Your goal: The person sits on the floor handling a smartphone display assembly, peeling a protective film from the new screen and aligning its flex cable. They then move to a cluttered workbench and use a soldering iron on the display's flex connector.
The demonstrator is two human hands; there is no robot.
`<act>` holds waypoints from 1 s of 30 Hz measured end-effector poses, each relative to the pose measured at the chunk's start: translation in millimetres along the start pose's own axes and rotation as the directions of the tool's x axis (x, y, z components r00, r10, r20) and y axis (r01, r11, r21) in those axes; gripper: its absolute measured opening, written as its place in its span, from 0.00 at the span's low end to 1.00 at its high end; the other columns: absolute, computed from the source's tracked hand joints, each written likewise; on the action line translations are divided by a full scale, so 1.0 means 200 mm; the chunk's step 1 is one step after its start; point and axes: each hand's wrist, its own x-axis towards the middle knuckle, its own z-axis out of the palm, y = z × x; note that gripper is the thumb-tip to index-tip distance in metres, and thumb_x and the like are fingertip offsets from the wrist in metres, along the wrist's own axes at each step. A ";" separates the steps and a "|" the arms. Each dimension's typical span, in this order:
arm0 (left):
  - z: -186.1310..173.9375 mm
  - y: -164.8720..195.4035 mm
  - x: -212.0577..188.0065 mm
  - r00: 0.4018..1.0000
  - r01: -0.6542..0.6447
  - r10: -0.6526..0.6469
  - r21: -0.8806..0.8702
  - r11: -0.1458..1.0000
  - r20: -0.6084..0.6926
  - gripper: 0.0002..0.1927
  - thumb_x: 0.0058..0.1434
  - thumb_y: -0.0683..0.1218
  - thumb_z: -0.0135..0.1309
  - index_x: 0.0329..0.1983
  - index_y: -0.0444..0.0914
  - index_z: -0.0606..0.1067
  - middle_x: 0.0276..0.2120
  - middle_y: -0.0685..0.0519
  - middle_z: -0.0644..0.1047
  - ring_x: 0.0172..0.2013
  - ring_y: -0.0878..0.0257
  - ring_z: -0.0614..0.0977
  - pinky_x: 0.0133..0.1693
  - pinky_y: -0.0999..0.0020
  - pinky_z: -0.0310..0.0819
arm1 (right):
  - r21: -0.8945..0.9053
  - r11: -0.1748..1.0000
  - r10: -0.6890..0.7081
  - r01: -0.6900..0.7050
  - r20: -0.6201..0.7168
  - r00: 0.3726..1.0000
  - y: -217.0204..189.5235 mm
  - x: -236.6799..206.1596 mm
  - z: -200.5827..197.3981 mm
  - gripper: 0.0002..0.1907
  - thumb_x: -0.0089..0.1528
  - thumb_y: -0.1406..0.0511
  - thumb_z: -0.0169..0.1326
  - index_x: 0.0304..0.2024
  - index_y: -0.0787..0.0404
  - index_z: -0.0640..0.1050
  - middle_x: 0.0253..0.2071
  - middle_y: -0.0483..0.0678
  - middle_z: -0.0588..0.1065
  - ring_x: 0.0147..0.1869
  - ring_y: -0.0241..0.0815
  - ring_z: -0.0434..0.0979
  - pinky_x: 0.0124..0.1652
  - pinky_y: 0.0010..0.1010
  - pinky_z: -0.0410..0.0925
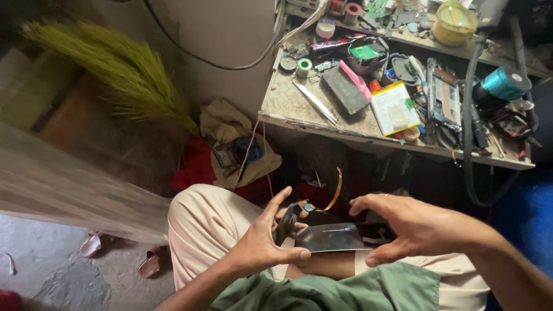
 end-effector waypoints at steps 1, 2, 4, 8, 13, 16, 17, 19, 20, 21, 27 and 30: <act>0.00 0.00 -0.01 1.000 0.004 -0.004 0.000 1.000 0.004 0.66 0.46 0.50 0.73 0.80 0.40 0.43 0.59 0.49 0.77 0.55 0.62 0.81 0.62 0.65 0.69 | 0.020 0.999 0.037 -0.038 0.045 0.998 -0.03 0.01 0.01 0.44 0.47 0.47 0.71 0.62 0.53 0.70 0.61 0.49 0.75 0.62 0.44 0.74 0.57 0.35 0.67; -0.01 0.00 -0.01 1.000 0.008 -0.008 0.000 1.000 0.009 0.65 0.46 0.50 0.73 0.80 0.40 0.43 0.59 0.48 0.77 0.54 0.62 0.80 0.61 0.66 0.70 | 0.038 0.996 0.073 -0.077 0.091 0.993 -0.05 0.03 0.01 0.43 0.47 0.47 0.70 0.60 0.54 0.71 0.57 0.48 0.76 0.58 0.43 0.77 0.54 0.35 0.69; -0.01 0.00 -0.02 1.000 0.025 -0.025 -0.008 1.000 0.015 0.65 0.46 0.50 0.73 0.80 0.40 0.44 0.59 0.48 0.77 0.53 0.63 0.80 0.60 0.66 0.72 | 0.081 0.983 0.149 -0.166 0.179 0.972 -0.09 0.04 0.02 0.40 0.48 0.48 0.69 0.57 0.54 0.73 0.50 0.49 0.79 0.52 0.44 0.80 0.50 0.35 0.72; -0.01 -0.02 -0.02 0.997 0.069 -0.068 -0.053 0.996 0.036 0.65 0.47 0.49 0.73 0.80 0.40 0.44 0.59 0.49 0.76 0.53 0.64 0.80 0.59 0.67 0.73 | 0.131 0.962 0.206 -0.241 0.236 0.950 -0.08 0.04 0.07 0.38 0.48 0.47 0.69 0.56 0.55 0.74 0.46 0.48 0.80 0.48 0.43 0.81 0.48 0.34 0.73; -0.09 -0.11 0.00 0.980 0.141 -0.073 -0.387 0.911 0.183 0.57 0.52 0.58 0.69 0.77 0.37 0.49 0.59 0.45 0.75 0.50 0.57 0.82 0.54 0.61 0.78 | 0.274 0.954 0.075 -0.122 0.176 0.982 0.13 -0.09 0.07 0.42 0.47 0.52 0.72 0.61 0.56 0.73 0.55 0.46 0.78 0.59 0.39 0.75 0.59 0.31 0.70; -0.11 -0.20 -0.03 0.933 0.279 -0.076 -0.572 0.771 0.352 0.49 0.62 0.67 0.58 0.74 0.32 0.55 0.58 0.39 0.75 0.50 0.51 0.83 0.52 0.57 0.80 | 0.552 0.831 -0.085 0.071 -0.001 0.996 0.20 -0.16 0.09 0.47 0.50 0.59 0.76 0.67 0.61 0.68 0.60 0.52 0.71 0.67 0.47 0.72 0.65 0.37 0.65; -0.07 -0.25 -0.04 0.906 0.351 -0.104 -0.592 0.726 0.409 0.48 0.64 0.70 0.53 0.74 0.34 0.56 0.57 0.38 0.75 0.49 0.49 0.83 0.51 0.56 0.79 | 0.584 0.799 -0.121 0.147 -0.084 0.989 0.20 -0.16 0.12 0.50 0.50 0.62 0.77 0.69 0.63 0.65 0.62 0.54 0.69 0.70 0.48 0.71 0.66 0.39 0.62; 0.00 -0.33 -0.05 0.823 0.504 -0.135 -0.600 0.621 0.552 0.47 0.68 0.73 0.44 0.75 0.35 0.57 0.57 0.36 0.75 0.49 0.46 0.82 0.51 0.55 0.79 | 0.571 0.789 -0.122 0.226 -0.215 0.969 0.20 -0.15 0.17 0.51 0.49 0.65 0.77 0.70 0.65 0.64 0.63 0.54 0.67 0.71 0.48 0.70 0.67 0.39 0.61; 0.03 -0.37 -0.04 0.763 0.584 -0.137 -0.584 0.563 0.631 0.49 0.70 0.75 0.39 0.76 0.32 0.58 0.58 0.35 0.75 0.50 0.44 0.82 0.53 0.54 0.79 | 0.534 0.815 -0.095 0.226 -0.262 0.961 0.18 -0.12 0.22 0.51 0.47 0.66 0.77 0.68 0.64 0.66 0.62 0.53 0.67 0.69 0.46 0.70 0.66 0.38 0.62; 0.06 -0.40 -0.05 0.697 0.660 -0.131 -0.560 0.500 0.705 0.50 0.73 0.76 0.35 0.77 0.29 0.59 0.59 0.34 0.75 0.51 0.42 0.82 0.54 0.53 0.79 | 0.498 0.839 -0.068 0.220 -0.306 0.950 0.15 -0.09 0.27 0.50 0.44 0.67 0.76 0.67 0.64 0.67 0.61 0.51 0.67 0.68 0.45 0.71 0.65 0.37 0.63; 0.14 -0.48 -0.08 0.691 0.678 -0.131 -0.575 0.457 0.711 0.54 0.72 0.79 0.24 0.76 0.29 0.61 0.57 0.34 0.74 0.52 0.38 0.81 0.55 0.45 0.77 | 0.254 0.934 -0.185 0.251 -0.257 0.949 0.03 0.07 0.44 0.48 0.46 0.64 0.77 0.64 0.62 0.66 0.59 0.51 0.70 0.64 0.45 0.73 0.61 0.35 0.67; 0.14 -0.48 -0.12 0.685 0.713 -0.174 -0.601 0.361 0.708 0.50 0.71 0.78 0.25 0.77 0.36 0.61 0.59 0.36 0.75 0.53 0.39 0.80 0.55 0.45 0.76 | 0.182 0.961 -0.159 0.208 -0.249 0.955 0.01 0.07 0.49 0.49 0.43 0.63 0.76 0.64 0.61 0.65 0.63 0.53 0.70 0.66 0.49 0.72 0.59 0.37 0.68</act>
